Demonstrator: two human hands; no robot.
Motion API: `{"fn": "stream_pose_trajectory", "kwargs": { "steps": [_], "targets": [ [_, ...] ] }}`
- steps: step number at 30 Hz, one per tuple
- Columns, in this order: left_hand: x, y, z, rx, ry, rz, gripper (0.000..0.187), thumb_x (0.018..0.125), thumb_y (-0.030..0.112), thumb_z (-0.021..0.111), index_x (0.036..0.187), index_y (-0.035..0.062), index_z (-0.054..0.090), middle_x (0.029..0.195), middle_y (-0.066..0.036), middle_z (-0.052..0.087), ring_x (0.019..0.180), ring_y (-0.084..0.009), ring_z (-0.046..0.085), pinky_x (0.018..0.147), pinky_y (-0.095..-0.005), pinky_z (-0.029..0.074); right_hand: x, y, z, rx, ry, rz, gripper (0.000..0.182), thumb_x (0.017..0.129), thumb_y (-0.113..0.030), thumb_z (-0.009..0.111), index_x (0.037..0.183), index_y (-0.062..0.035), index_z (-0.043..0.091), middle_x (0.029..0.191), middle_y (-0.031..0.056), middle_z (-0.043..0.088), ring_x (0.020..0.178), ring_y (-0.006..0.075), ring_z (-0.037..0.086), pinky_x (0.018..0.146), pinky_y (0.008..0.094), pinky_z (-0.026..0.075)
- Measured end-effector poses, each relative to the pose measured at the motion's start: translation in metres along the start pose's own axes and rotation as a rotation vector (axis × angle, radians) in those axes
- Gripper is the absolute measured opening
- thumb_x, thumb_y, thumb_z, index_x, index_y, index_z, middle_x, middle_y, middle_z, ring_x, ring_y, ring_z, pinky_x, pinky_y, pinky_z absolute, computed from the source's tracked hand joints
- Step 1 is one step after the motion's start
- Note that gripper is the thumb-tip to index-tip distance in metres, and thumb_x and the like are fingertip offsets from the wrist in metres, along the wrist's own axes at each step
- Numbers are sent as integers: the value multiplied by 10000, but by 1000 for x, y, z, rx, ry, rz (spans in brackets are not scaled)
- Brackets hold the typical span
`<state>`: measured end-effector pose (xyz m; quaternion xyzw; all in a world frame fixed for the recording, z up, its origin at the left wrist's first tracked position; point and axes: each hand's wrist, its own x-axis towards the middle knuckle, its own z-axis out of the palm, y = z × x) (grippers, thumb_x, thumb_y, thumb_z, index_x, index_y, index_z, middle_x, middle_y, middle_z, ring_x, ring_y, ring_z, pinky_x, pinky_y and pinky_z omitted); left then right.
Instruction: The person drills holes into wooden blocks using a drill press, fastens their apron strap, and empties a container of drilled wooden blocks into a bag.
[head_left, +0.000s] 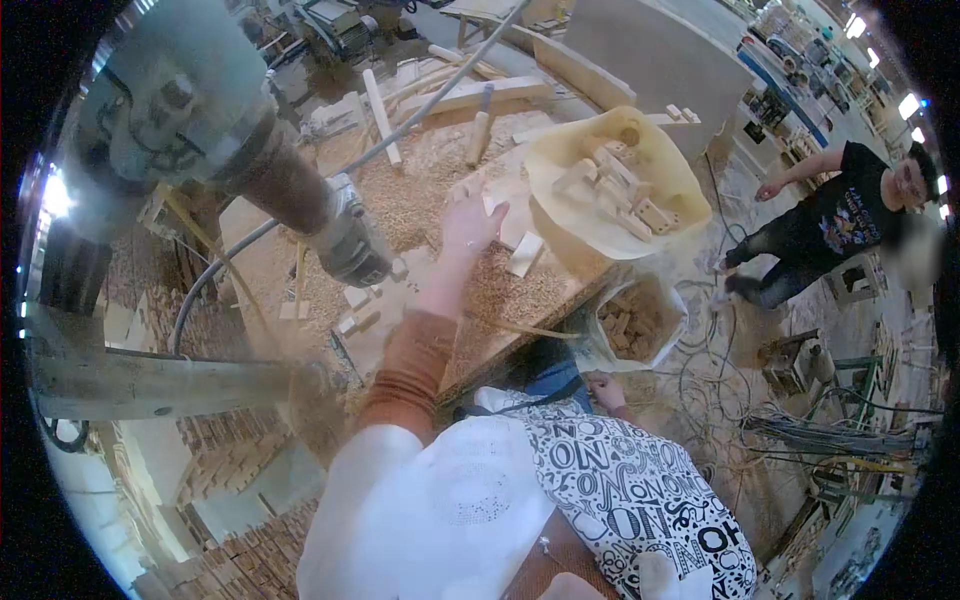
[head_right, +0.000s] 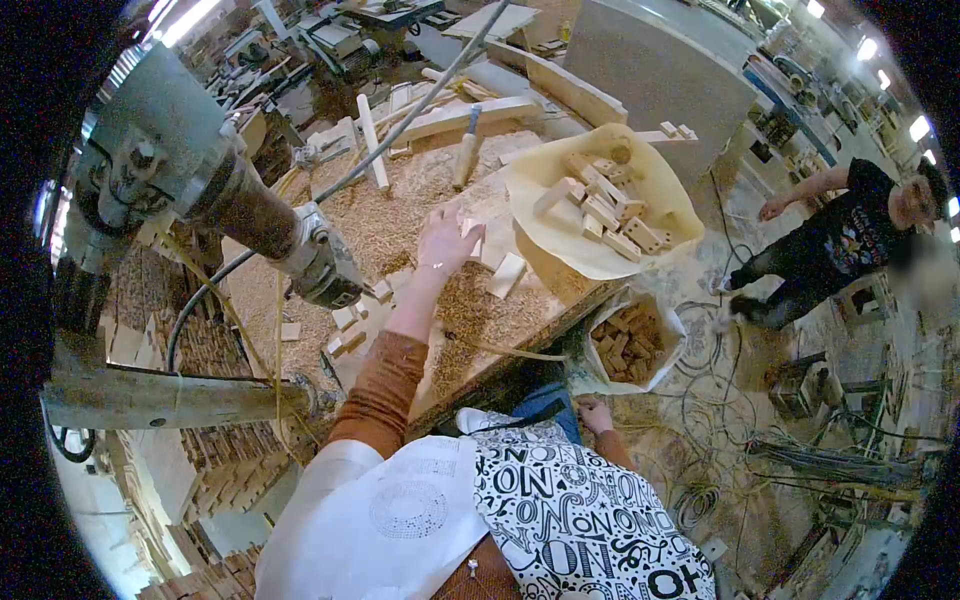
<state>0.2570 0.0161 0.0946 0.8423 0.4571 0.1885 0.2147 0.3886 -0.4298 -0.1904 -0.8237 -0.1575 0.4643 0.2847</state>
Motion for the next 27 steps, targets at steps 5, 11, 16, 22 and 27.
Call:
{"fn": "stream_pose_trajectory", "kwargs": {
  "steps": [5, 11, 16, 22, 27],
  "targets": [
    [16, -12, 38, 414, -195, -108, 800, 845, 559, 680, 1483, 129, 457, 1412, -227, 519, 1300, -365, 527, 1060, -471, 449, -27, 0, -10, -33, 19, 95, 379, 867, -204, 625, 1196, -34, 707, 823, 149, 743, 622, 200, 687, 596, 348, 570],
    [-1, -30, 19, -287, -286, -232, 644, 923, 421, 659, 1448, 86, 493, 1249, -126, 650, 1108, -265, 652, 922, -433, 536, -16, 44, -8, 174, 65, 94, 339, 901, -229, 633, 1184, -55, 702, 766, 114, 717, 608, 206, 693, 567, 341, 569],
    [-53, -55, 9, -1074, -433, -14, 471, 996, 274, 595, 1413, 71, 515, 1233, -74, 665, 1035, -180, 669, 844, -341, 563, -18, 2, -17, -52, 159, -108, 275, 936, -230, 626, 1120, -39, 697, 795, 107, 702, 581, 201, 656, 535, 343, 529],
    [-139, -48, -35, -1852, -621, -287, 567, 939, 192, 677, 1427, -11, 475, 1256, -108, 640, 1059, -204, 670, 901, -366, 570, -22, -130, -28, 37, 279, -463, 182, 981, -183, 598, 1042, -27, 671, 823, 105, 686, 724, 225, 666, 675, 384, 516],
    [-189, -63, -59, -1330, -393, -359, 531, 878, 78, 733, 1374, 9, 556, 1238, -72, 639, 1015, -129, 650, 870, -293, 553, -42, -247, -17, -145, 411, -968, 278, 941, -172, 638, 1195, -60, 631, 1184, 171, 632, 1097, 357, 595, 935, 439, 473]
  ]
}}
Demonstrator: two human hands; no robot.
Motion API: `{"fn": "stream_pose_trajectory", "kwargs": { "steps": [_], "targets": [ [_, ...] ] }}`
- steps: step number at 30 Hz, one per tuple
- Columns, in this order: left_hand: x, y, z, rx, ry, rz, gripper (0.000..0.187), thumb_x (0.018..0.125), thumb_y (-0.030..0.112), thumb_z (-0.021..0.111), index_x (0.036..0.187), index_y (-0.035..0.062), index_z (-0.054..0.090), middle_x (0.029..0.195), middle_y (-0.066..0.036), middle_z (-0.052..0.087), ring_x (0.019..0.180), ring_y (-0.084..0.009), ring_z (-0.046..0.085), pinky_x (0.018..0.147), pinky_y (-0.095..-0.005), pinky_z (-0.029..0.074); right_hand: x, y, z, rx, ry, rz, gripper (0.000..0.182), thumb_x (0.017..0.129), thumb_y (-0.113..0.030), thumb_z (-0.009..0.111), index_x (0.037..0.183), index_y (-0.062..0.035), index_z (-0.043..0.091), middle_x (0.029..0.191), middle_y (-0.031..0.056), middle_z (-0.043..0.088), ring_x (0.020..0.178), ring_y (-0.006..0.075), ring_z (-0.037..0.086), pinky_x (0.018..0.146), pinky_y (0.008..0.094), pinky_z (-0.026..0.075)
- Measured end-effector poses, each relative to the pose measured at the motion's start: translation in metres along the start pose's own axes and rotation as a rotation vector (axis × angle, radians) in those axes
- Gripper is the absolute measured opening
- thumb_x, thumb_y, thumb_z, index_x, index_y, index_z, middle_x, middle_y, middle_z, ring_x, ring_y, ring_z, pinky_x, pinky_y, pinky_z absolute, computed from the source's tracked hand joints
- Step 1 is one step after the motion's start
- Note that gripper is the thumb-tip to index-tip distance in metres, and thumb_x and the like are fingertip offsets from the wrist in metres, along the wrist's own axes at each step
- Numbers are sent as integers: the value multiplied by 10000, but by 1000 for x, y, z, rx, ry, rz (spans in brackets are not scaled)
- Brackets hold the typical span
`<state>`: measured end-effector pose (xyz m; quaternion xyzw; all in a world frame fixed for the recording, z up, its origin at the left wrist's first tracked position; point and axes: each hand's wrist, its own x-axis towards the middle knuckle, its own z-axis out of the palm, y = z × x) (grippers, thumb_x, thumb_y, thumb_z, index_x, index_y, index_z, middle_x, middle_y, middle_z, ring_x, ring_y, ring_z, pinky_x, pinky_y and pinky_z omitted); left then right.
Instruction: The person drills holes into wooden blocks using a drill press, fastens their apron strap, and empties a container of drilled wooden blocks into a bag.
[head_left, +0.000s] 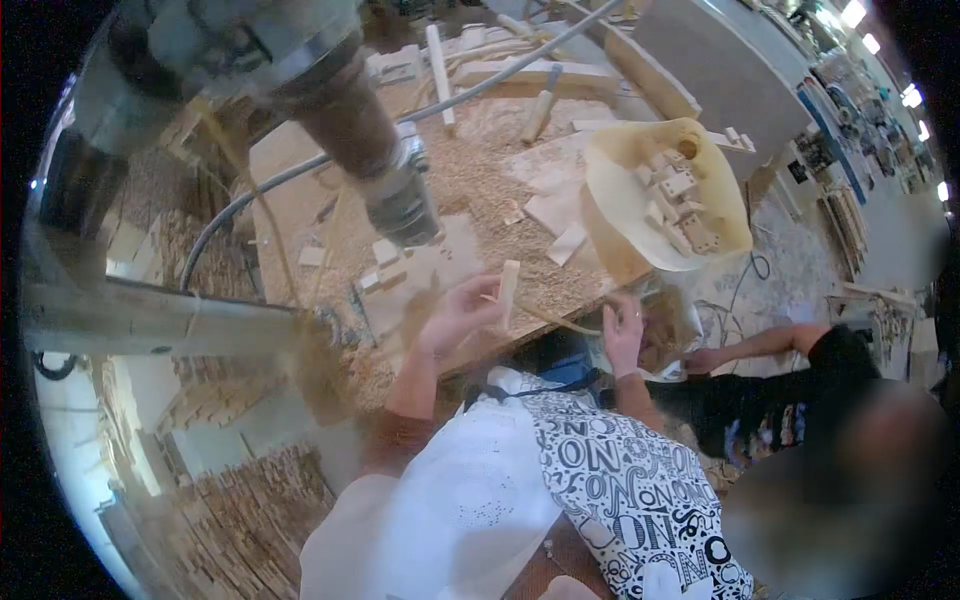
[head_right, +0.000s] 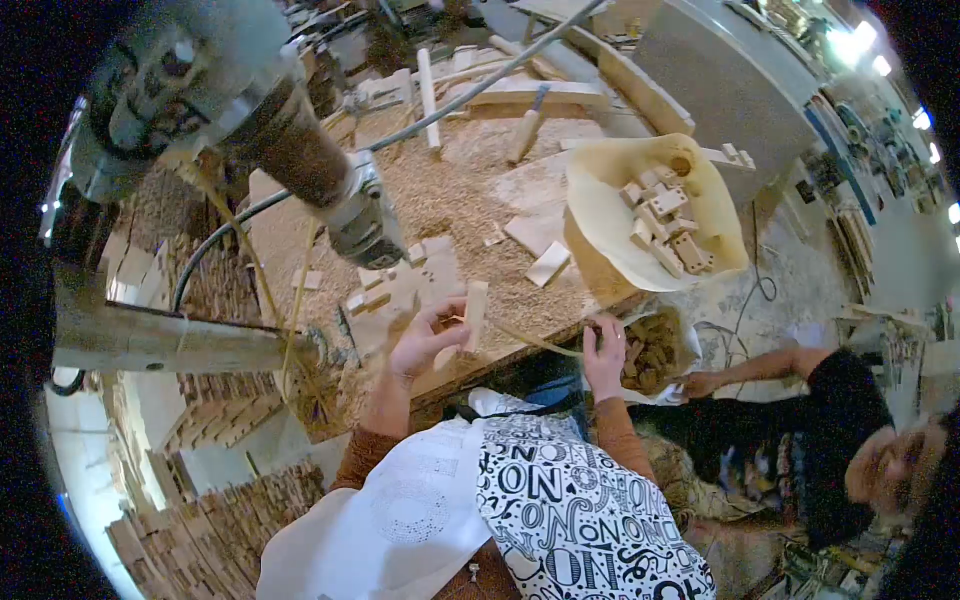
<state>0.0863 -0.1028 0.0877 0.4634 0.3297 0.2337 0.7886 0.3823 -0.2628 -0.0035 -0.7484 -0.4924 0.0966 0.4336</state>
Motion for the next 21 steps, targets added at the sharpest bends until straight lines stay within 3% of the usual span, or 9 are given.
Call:
{"fn": "stream_pose_trajectory", "kwargs": {
  "steps": [2, 4, 6, 7, 11, 14, 16, 21],
  "targets": [
    [-18, -3, -16, 496, 104, 20, 468, 895, 126, 731, 1338, 39, 606, 1237, -54, 637, 1031, -106, 629, 861, -271, 535, 18, -14, 10, -47, -18, -31, 338, 921, -163, 649, 1243, -64, 615, 1258, 181, 590, 1169, 373, 551, 987, 452, 446],
    [-26, -16, -37, 652, 202, 66, 441, 881, 151, 742, 1293, 41, 629, 1158, -65, 660, 1009, -142, 642, 871, -293, 529, 21, -11, 20, -98, -27, -62, 403, 902, -154, 660, 1291, -68, 600, 1332, 190, 548, 1241, 389, 508, 1039, 466, 419],
    [-28, -21, -57, 1055, 399, 300, 456, 836, 170, 775, 1248, 30, 638, 1060, -94, 672, 960, -209, 661, 883, -330, 533, 24, -2, 27, -170, -112, -43, 531, 886, -185, 675, 1389, -88, 534, 1394, 189, 504, 1303, 399, 464, 1082, 492, 387],
    [-29, -13, -61, 1172, 463, 244, 464, 793, 184, 794, 1211, 41, 651, 1025, -121, 668, 937, -284, 664, 868, -381, 539, 23, 1, 29, -166, -117, -47, 531, 886, -185, 675, 1389, -88, 534, 1394, 189, 504, 1303, 399, 464, 1082, 492, 387],
    [-17, 15, -66, 1358, 574, 298, 474, 789, 206, 790, 1224, 80, 650, 1086, -112, 672, 997, -303, 661, 873, -407, 528, 21, 1, 29, -245, -144, -64, 563, 898, -240, 665, 1417, -99, 501, 1449, 167, 465, 1341, 372, 444, 1091, 499, 370],
    [12, -10, -105, 1321, 600, 297, 460, 787, 215, 780, 1218, 118, 648, 1134, -100, 672, 1044, -315, 653, 919, -443, 494, 20, 4, 29, -235, -162, -20, 577, 897, -250, 667, 1429, -106, 493, 1474, 146, 454, 1363, 351, 434, 1096, 508, 361],
    [25, -13, -110, 1483, 652, 319, 456, 780, 237, 782, 1203, 138, 645, 1169, -88, 676, 1082, -313, 646, 978, -487, 448, 22, 6, 29, -235, -169, -32, 585, 897, -250, 670, 1435, -112, 488, 1490, 134, 445, 1375, 345, 425, 1100, 510, 356],
    [35, -16, -119, 1627, 645, 230, 374, 764, 307, 770, 1115, 194, 711, 1151, -65, 663, 1143, -277, 576, 951, -496, 450, 21, 8, 26, -250, -204, 0, 578, 903, -253, 667, 1434, -113, 489, 1508, 115, 436, 1394, 332, 408, 1109, 512, 347]
  ]
}}
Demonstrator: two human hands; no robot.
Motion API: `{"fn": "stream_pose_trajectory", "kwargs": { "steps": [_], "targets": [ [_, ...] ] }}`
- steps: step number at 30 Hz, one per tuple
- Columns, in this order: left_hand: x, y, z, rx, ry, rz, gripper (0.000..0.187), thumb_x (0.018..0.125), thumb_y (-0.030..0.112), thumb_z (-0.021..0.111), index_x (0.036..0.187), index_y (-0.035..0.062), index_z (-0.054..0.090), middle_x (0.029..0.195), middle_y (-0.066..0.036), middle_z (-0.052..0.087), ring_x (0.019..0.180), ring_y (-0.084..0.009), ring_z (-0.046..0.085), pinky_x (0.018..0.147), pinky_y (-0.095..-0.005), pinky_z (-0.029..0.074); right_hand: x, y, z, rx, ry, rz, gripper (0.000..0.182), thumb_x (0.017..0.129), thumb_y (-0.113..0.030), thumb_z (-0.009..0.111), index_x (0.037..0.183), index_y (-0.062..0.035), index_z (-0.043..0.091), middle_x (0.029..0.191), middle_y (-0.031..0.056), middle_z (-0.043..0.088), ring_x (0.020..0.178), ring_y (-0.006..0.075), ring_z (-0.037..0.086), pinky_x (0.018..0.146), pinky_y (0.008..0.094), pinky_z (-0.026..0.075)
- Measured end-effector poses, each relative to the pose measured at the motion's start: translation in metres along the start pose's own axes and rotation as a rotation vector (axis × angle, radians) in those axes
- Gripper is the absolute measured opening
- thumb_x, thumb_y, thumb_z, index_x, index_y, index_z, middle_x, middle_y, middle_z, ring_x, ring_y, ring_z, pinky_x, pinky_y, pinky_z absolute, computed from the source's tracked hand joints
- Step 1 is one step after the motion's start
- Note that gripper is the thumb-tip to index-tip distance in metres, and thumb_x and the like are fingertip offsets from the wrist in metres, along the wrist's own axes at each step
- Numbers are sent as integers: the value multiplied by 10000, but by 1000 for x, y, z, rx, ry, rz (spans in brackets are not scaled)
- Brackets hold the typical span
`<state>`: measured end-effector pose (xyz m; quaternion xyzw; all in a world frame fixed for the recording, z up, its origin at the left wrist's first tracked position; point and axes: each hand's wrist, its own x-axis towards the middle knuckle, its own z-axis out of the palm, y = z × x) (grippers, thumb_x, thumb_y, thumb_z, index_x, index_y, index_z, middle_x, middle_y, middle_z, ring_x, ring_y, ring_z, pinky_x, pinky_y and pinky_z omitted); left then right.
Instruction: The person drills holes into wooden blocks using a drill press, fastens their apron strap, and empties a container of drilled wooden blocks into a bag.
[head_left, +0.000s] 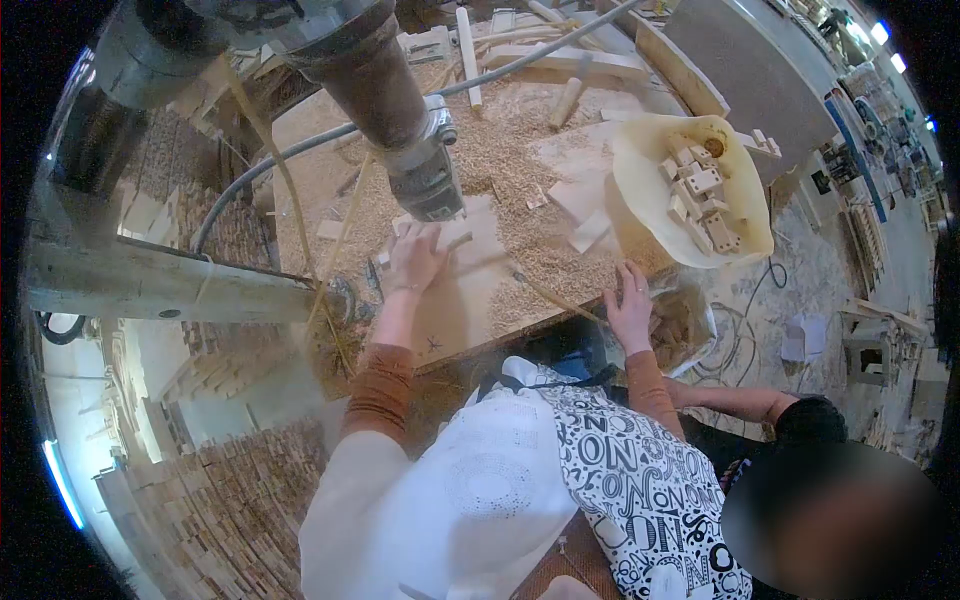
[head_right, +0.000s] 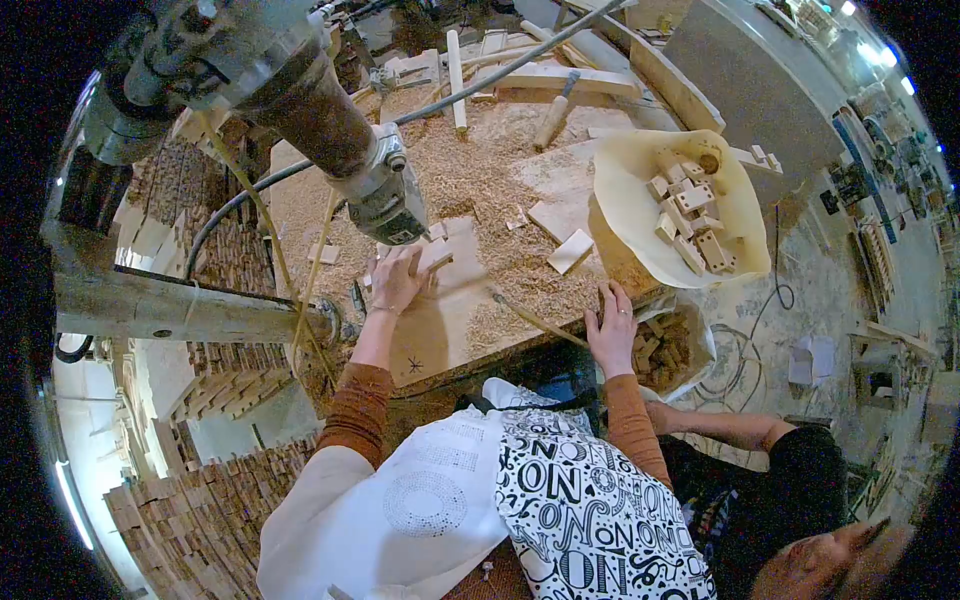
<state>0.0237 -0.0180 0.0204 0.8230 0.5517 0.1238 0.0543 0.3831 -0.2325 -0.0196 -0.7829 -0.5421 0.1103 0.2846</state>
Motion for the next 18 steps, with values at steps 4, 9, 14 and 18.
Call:
{"fn": "stream_pose_trajectory", "kwargs": {
  "steps": [4, 9, 14, 18],
  "targets": [
    [4, -4, 6, -5, 42, -28, 372, 744, 420, 796, 1054, 220, 746, 1147, -66, 646, 1158, -280, 563, 962, -535, 425, 1, 4, 2, 3, 5, -6, 577, 904, -248, 667, 1438, -125, 488, 1519, 95, 430, 1403, 321, 402, 1111, 517, 343],
    [11, -19, 5, 13, -27, -19, 476, 754, 403, 827, 1169, 194, 723, 1086, -111, 716, 1079, -311, 639, 970, -450, 481, 0, 3, 1, 5, -8, 17, 551, 906, -248, 665, 1418, -132, 500, 1520, 80, 432, 1402, 319, 404, 1110, 515, 346],
    [14, -29, 7, -64, -103, -40, 440, 738, 493, 800, 1062, 198, 765, 1189, -90, 616, 1203, -301, 532, 1028, -530, 385, 0, 2, -1, 20, 0, 23, 535, 901, -243, 668, 1398, -122, 508, 1512, 87, 442, 1396, 318, 412, 1106, 513, 356],
    [11, -34, 7, -110, -18, 34, 448, 728, 461, 804, 1071, 176, 760, 1196, -100, 599, 1204, -317, 518, 1049, -492, 382, 3, 5, 0, 0, 14, -22, 548, 898, -243, 671, 1396, -89, 502, 1493, 108, 461, 1381, 323, 431, 1101, 491, 374]
  ]
}}
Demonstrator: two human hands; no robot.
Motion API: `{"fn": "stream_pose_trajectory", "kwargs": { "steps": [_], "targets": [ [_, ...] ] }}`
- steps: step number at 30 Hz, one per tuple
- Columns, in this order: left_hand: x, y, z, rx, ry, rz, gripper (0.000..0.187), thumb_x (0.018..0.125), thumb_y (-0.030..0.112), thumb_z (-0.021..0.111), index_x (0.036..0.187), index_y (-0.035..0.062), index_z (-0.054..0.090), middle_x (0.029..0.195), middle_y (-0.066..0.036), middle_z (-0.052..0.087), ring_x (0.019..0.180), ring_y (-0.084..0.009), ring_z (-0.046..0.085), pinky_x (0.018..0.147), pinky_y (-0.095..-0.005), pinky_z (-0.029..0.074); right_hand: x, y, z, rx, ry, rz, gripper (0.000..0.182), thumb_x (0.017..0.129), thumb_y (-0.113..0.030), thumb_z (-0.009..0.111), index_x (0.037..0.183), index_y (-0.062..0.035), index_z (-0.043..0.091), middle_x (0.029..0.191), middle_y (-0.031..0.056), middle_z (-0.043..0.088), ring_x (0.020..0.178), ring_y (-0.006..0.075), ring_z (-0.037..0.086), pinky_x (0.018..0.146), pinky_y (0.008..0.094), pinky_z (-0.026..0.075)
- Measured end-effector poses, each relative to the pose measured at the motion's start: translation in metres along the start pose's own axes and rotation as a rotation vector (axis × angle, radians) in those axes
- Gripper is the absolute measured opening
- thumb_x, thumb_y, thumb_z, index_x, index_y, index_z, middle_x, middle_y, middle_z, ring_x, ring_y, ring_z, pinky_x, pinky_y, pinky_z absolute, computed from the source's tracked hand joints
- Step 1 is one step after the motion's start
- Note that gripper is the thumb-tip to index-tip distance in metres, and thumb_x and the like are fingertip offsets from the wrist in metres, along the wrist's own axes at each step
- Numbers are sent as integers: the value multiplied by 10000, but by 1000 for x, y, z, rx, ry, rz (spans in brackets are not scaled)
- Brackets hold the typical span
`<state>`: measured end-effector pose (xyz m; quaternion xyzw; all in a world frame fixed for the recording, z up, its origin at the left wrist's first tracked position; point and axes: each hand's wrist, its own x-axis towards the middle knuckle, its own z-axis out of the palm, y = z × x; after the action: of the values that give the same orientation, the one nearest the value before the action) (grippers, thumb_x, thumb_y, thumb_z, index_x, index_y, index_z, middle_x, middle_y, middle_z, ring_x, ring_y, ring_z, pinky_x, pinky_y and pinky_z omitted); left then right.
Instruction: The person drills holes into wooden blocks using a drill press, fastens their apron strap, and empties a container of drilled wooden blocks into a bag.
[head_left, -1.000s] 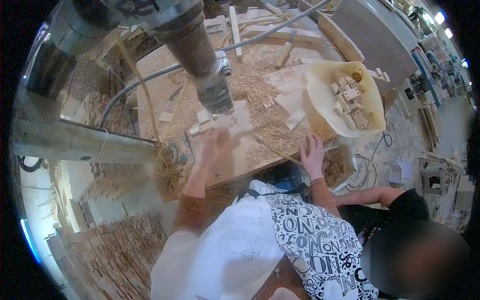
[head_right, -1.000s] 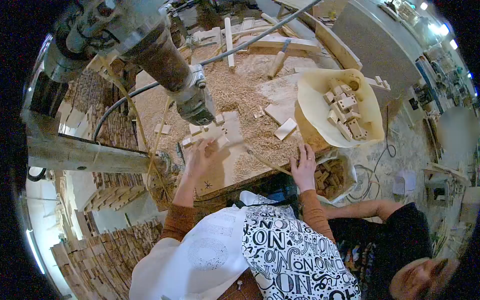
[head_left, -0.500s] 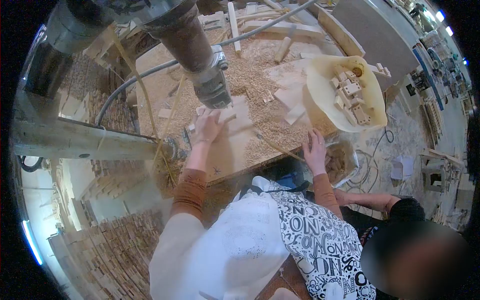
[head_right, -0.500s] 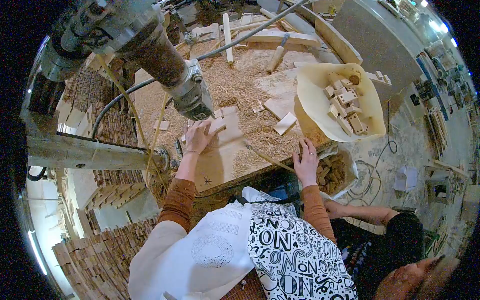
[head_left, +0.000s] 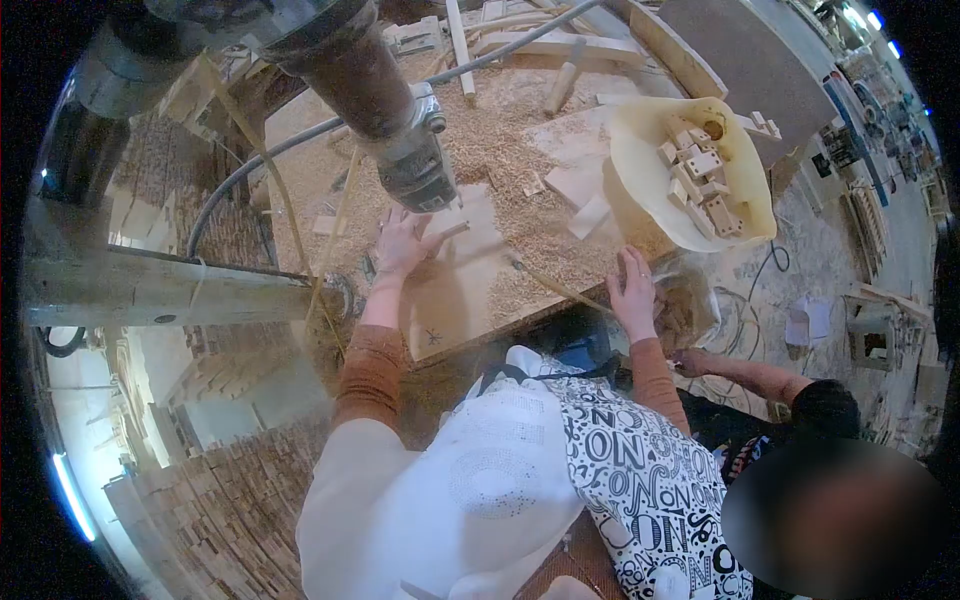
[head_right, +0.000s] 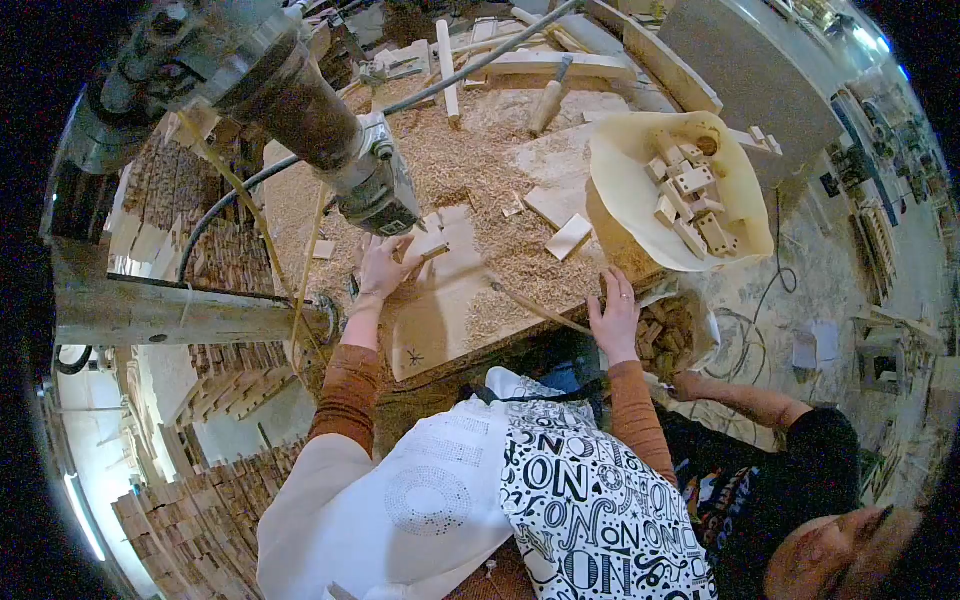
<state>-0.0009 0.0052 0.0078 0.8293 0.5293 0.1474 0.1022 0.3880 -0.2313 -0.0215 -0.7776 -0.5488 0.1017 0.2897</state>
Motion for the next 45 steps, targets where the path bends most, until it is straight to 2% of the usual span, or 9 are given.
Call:
{"fn": "stream_pose_trajectory", "kwargs": {
  "steps": [4, 8, 10, 13, 20, 27, 29, 32, 45],
  "targets": [
    [-5, -6, 7, -95, 68, -6, 486, 712, 455, 814, 1096, 163, 753, 1206, -112, 579, 1205, -334, 509, 1052, -470, 391, 0, 1, 0, 0, 2, -10, 548, 900, -245, 670, 1391, -68, 503, 1483, 118, 471, 1366, 330, 448, 1105, 475, 380],
    [-8, -6, 10, -41, 139, 1, 491, 706, 457, 820, 1093, 161, 753, 1197, -112, 579, 1206, -343, 506, 1037, -468, 407, -1, -3, -4, -1, 5, -19, 548, 905, -245, 665, 1397, -68, 499, 1482, 129, 469, 1362, 338, 449, 1104, 473, 382],
    [-6, -7, 10, -176, 128, 24, 482, 701, 443, 830, 1079, 153, 753, 1189, -112, 582, 1195, -343, 512, 1022, -478, 419, 1, -6, -6, -11, -12, -7, 556, 904, -231, 667, 1405, -62, 492, 1479, 143, 468, 1362, 347, 447, 1108, 469, 382],
    [-8, -3, 5, -110, 187, 63, 470, 701, 420, 839, 1076, 151, 748, 1185, -104, 584, 1186, -344, 517, 1011, -483, 425, 1, -7, -8, 21, -26, -4, 567, 899, -215, 671, 1413, -63, 485, 1477, 152, 468, 1362, 354, 446, 1114, 463, 379],
    [-6, -12, 15, -69, 184, 69, 469, 693, 391, 858, 1079, 152, 739, 1200, -91, 588, 1188, -344, 517, 1015, -505, 408, -1, -7, -4, -12, -17, -2, 573, 894, -204, 670, 1418, -66, 481, 1475, 146, 471, 1376, 349, 432, 1115, 466, 375],
    [-8, -5, 3, -119, 189, 86, 482, 684, 372, 868, 1109, 185, 740, 1285, -116, 565, 1250, -363, 483, 1062, -482, 377, 0, -8, -4, 17, -7, -22, 573, 895, -218, 662, 1415, -59, 479, 1478, 149, 468, 1376, 346, 431, 1122, 470, 368],
    [-9, -5, 6, -108, 196, 77, 470, 694, 388, 858, 1100, 181, 743, 1288, -118, 563, 1256, -365, 476, 1069, -497, 365, 0, -12, -6, 43, 38, -31, 557, 883, -140, 676, 1405, -56, 502, 1425, 200, 514, 1345, 382, 468, 1129, 457, 375],
    [-10, -6, 8, -63, 143, 22, 458, 702, 401, 848, 1089, 178, 747, 1280, -118, 560, 1248, -358, 479, 1073, -507, 355, -2, -12, -8, 2, -4, -15, 601, 888, -204, 670, 1434, -54, 467, 1470, 154, 476, 1370, 351, 439, 1127, 462, 369],
    [-12, 2, -5, -70, 183, 40, 406, 697, 379, 854, 1034, 174, 755, 1200, -58, 584, 1205, -307, 498, 1045, -471, 359, 2, -11, -11, -28, -59, -18, 580, 882, -170, 670, 1424, -86, 482, 1482, 159, 469, 1368, 359, 443, 1118, 461, 381]
  ]
}}
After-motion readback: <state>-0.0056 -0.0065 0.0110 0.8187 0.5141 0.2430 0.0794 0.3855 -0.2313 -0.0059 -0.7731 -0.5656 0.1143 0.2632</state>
